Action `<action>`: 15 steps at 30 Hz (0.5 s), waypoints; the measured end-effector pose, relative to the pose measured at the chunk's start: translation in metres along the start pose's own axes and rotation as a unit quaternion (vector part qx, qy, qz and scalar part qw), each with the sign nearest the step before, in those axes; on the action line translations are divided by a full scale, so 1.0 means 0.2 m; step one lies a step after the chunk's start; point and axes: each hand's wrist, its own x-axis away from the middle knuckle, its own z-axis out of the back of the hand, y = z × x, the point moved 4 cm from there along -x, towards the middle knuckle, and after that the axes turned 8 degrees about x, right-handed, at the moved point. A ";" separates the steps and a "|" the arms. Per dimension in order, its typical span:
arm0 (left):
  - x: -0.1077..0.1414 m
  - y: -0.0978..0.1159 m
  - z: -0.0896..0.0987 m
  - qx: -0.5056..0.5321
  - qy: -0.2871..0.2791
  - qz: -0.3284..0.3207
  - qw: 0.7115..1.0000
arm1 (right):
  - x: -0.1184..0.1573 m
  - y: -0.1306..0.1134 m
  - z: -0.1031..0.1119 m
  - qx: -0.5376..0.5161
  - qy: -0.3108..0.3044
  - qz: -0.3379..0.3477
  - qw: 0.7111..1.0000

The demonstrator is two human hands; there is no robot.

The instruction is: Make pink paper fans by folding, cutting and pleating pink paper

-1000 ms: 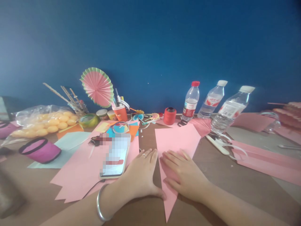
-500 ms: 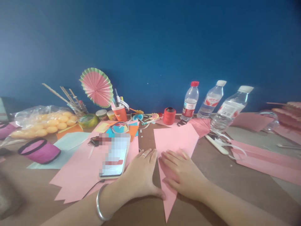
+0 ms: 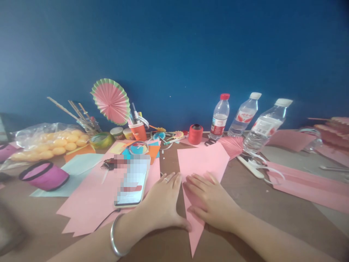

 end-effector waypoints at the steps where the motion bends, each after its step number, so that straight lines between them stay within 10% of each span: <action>1: 0.00 0.00 0.00 0.001 -0.002 0.002 1.000 | 0.00 0.00 0.00 0.001 -0.001 0.000 1.000; 15: 0.01 -0.01 -0.01 0.011 -0.012 -0.003 1.000 | -0.01 0.00 0.00 0.009 -0.008 -0.002 1.000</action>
